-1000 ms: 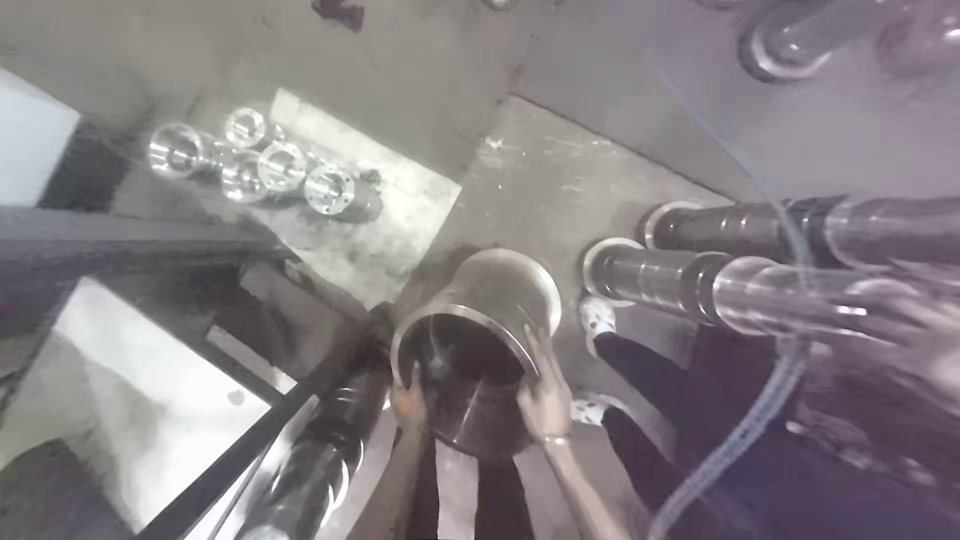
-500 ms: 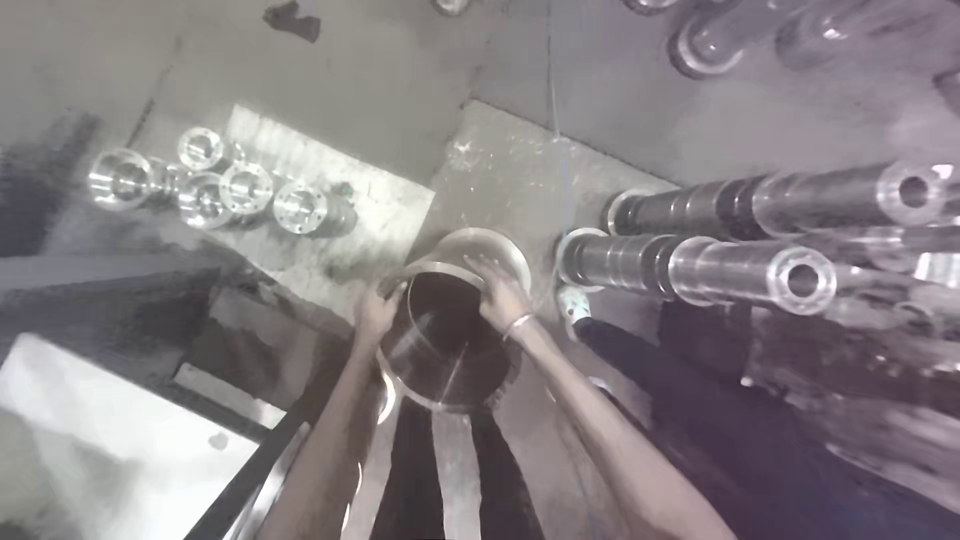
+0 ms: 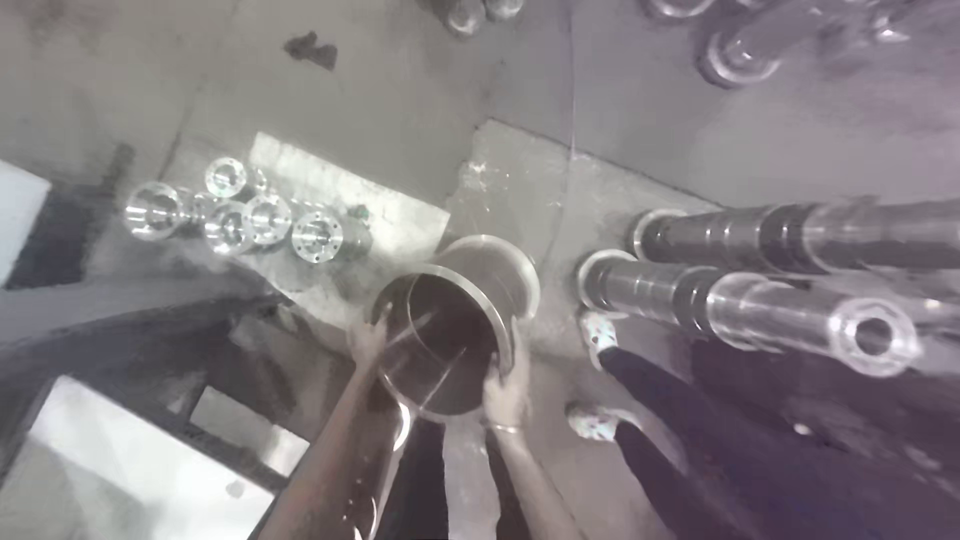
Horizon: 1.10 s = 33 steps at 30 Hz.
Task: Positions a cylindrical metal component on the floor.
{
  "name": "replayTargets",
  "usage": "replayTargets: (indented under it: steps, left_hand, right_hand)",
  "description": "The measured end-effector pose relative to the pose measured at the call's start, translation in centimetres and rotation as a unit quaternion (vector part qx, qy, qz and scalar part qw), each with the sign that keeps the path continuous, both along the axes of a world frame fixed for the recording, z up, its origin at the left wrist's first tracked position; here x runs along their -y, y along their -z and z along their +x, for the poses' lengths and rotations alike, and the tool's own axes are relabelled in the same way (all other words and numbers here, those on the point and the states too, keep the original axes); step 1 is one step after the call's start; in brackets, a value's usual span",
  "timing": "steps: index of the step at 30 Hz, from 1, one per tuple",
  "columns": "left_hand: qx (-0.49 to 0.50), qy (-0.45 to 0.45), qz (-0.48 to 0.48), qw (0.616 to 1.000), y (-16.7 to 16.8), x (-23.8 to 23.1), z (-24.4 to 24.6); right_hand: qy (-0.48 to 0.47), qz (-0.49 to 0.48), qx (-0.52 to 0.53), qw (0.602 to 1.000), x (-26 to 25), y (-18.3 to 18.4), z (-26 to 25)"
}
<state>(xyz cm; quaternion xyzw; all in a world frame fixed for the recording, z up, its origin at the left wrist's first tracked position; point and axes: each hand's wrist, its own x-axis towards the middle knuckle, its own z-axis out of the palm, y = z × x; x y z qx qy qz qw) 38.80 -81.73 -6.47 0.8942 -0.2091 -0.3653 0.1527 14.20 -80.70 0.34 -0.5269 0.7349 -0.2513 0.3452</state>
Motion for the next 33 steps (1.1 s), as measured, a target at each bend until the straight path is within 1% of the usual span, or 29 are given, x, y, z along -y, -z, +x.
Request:
replayTargets:
  steps: [1, 2, 3, 5, 6, 10, 12, 15, 20, 23, 25, 27, 28, 29, 30, 31, 33]
  left_hand:
    - [0.003, -0.005, -0.013, 1.0, 0.1, 0.9, 0.6]
    - [-0.004, -0.013, -0.005, 1.0, -0.3, 1.0, 0.6]
    - [-0.014, -0.019, 0.022, 0.999, -1.0, 0.1, 0.0]
    - [0.001, -0.036, 0.009, 0.999, -0.5, 2.5, 0.1]
    - [0.005, -0.047, 0.005, 0.999, -0.5, 2.8, -0.2]
    - [-0.006, -0.091, 0.033, 0.995, -1.0, 4.4, -0.7]
    - [-0.001, -0.108, 0.069, 0.992, -1.6, 5.2, -0.6]
    - [-0.007, -0.153, 0.06, 0.986, -1.1, 5.8, -0.1]
    - [-0.03, -0.23, 0.059, 0.971, 0.1, 6.0, 1.6]
    - [-0.047, -0.251, 0.091, 0.963, -0.3, 6.8, 2.0]
    - [-0.075, -0.273, 0.102, 0.954, -0.9, 6.6, 1.7]
    - [-0.149, -0.32, 0.067, 0.933, -1.6, 6.6, 1.8]
    - [-0.193, -0.326, 0.058, 0.924, -1.8, 6.5, 2.6]
    - [-0.224, -0.311, 0.047, 0.922, -2.0, 6.4, 3.9]
    - [-0.232, -0.275, 0.023, 0.933, -2.2, 6.6, 5.5]
    - [-0.211, -0.227, -0.006, 0.951, -2.2, 7.2, 7.2]
    - [-0.156, -0.116, -0.076, 0.978, -1.1, 10.2, 10.6]
  right_hand:
    - [-0.015, -0.012, 0.008, 1.0, 1.9, 0.3, 0.6]
    - [-0.032, -0.012, 0.007, 0.999, 2.9, 0.0, 0.8]
    - [-0.042, -0.003, 0.007, 0.999, 3.0, -1.0, 0.3]
    - [-0.048, -0.025, 0.024, 0.998, 7.2, -0.5, 0.7]
    - [-0.055, -0.02, 0.03, 0.998, 8.7, -0.6, 0.6]
    - [-0.106, 0.042, 0.04, 0.993, 14.2, -1.4, 1.2]
    - [-0.138, 0.07, 0.011, 0.988, 16.5, -2.0, 2.4]
    - [-0.196, 0.123, -0.03, 0.972, 19.9, -2.6, 4.7]
    - [-0.294, 0.213, -0.047, 0.931, 24.8, -3.0, 8.9]
    - [-0.331, 0.225, -0.057, 0.915, 27.5, -2.6, 11.3]
    - [-0.358, 0.237, -0.065, 0.901, 28.6, -2.5, 12.4]
    - [-0.387, 0.247, -0.07, 0.886, 30.2, -2.7, 13.3]
    - [-0.4, 0.253, -0.07, 0.878, 30.9, -2.7, 13.7]
    - [-0.412, 0.26, -0.068, 0.871, 31.4, -2.7, 14.0]
    - [-0.424, 0.264, -0.069, 0.864, 31.7, -2.6, 14.1]
    - [-0.435, 0.264, -0.068, 0.859, 32.1, -2.5, 14.1]
    - [-0.441, 0.264, -0.057, 0.856, 33.5, -2.4, 14.3]
